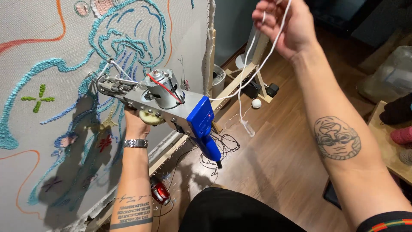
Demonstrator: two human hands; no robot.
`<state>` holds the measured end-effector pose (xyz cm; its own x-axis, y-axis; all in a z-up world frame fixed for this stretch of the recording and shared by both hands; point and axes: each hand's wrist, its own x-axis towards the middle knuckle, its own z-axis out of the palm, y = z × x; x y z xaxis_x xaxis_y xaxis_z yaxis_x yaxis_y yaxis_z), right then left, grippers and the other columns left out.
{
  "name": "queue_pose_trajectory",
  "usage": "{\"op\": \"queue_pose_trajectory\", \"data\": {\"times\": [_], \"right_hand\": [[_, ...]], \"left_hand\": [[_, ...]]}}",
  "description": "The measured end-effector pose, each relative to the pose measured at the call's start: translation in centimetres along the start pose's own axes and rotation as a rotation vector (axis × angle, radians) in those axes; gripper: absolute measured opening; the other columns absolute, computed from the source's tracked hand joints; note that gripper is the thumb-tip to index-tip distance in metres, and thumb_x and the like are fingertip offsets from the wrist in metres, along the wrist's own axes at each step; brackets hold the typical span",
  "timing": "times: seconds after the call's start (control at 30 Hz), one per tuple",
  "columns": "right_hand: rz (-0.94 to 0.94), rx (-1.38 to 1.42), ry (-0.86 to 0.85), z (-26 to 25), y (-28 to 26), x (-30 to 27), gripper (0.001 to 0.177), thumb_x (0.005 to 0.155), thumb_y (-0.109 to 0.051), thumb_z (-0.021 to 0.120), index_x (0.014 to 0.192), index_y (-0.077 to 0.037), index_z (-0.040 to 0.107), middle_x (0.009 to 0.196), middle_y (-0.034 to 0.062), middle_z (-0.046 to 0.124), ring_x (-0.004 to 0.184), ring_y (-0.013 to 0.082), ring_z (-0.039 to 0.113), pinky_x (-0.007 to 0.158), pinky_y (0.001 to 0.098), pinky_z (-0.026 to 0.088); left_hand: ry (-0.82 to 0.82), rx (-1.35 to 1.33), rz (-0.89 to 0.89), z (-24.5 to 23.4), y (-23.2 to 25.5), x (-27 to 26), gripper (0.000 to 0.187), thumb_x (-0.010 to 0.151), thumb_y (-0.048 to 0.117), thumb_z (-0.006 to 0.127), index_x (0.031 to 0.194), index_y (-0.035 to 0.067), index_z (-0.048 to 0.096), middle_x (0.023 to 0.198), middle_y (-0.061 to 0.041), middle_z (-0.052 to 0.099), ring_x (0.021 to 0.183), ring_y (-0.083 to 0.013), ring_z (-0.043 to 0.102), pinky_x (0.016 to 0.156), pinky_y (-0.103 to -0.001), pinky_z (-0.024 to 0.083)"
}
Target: Using a tufting gun to follow a pre-drawn pattern on a canvas to create a rug.
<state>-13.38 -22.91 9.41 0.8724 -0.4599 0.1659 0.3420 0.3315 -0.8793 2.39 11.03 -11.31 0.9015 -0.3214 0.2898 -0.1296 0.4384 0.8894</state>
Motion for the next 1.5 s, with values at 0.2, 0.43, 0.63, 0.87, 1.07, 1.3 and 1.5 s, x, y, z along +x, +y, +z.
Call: {"op": "queue_pose_trajectory", "data": {"times": [0.2,0.43,0.63,0.87,1.07,1.3,1.5], "right_hand": [[0.196,-0.866,0.047,-6.0,7.5,-0.4,0.020,0.091,-0.020,0.046,0.097,-0.008,0.061,0.083,0.0052,0.064,0.072,0.0120,0.060,0.059,0.0215,0.043],[0.459,-1.245,-0.131,-8.9,10.1,-1.2,0.044,0.077,-0.027,0.066,0.118,-0.015,0.056,0.076,0.0066,0.069,0.067,0.0150,0.067,0.067,0.0248,0.049],[0.479,-0.802,-0.358,-0.8,4.3,-5.6,0.044,0.083,-0.019,0.056,0.126,-0.010,0.050,0.102,0.0129,0.064,0.093,0.0177,0.062,0.083,0.0309,0.048],[0.390,-0.027,-0.886,-1.9,7.9,-6.9,0.068,0.073,-0.005,0.059,0.135,0.001,0.033,0.136,0.0252,0.039,0.123,0.0350,0.041,0.098,0.0526,0.032],[0.256,-0.357,-0.460,2.5,9.2,-7.8,0.019,0.080,-0.010,0.066,0.095,0.001,0.063,0.079,0.0124,0.067,0.074,0.0198,0.067,0.064,0.0317,0.057],[0.223,-0.119,-0.280,4.6,8.4,-9.5,0.010,0.079,-0.005,0.066,0.074,-0.001,0.058,0.059,0.0077,0.050,0.050,0.0187,0.054,0.047,0.0351,0.051],[-0.018,-0.272,-0.276,5.4,7.4,-10.0,0.022,0.081,-0.003,0.063,0.061,0.004,0.055,0.042,0.0114,0.042,0.033,0.0201,0.045,0.036,0.0355,0.045]], "left_hand": [[0.016,0.014,-0.003,-0.1,-1.2,-0.3,0.030,0.086,-0.005,0.046,0.059,0.007,0.039,0.042,-0.001,0.024,0.029,-0.0107,0.027,0.036,-0.025,0.032],[0.033,0.032,0.003,-0.2,-2.1,0.3,0.036,0.087,-0.005,0.045,0.054,0.008,0.038,0.041,-0.001,0.022,0.029,-0.0117,0.026,0.036,-0.025,0.031],[0.208,0.167,-0.096,3.5,0.9,0.1,0.029,0.092,0.012,0.056,0.064,0.006,0.048,0.039,0.003,0.027,0.031,-0.0079,0.031,0.038,-0.021,0.033],[0.301,0.210,-0.054,5.9,3.1,-0.2,0.029,0.088,0.009,0.057,0.062,0.007,0.047,0.035,-0.004,0.033,0.029,-0.0114,0.037,0.037,-0.020,0.033],[0.412,0.290,-0.124,6.2,1.9,0.4,0.017,0.081,0.013,0.065,0.068,0.008,0.056,0.036,-0.002,0.042,0.028,-0.0109,0.047,0.033,-0.020,0.039],[0.334,0.342,-0.152,8.6,6.8,-0.8,0.014,0.077,0.011,0.067,0.065,0.008,0.060,0.037,0.000,0.040,0.030,-0.0075,0.043,0.033,-0.020,0.037],[0.229,0.456,-0.109,8.5,8.1,1.3,0.035,0.075,0.026,0.074,0.099,0.003,0.066,0.050,0.001,0.046,0.047,-0.0063,0.045,0.047,-0.019,0.037]]}}
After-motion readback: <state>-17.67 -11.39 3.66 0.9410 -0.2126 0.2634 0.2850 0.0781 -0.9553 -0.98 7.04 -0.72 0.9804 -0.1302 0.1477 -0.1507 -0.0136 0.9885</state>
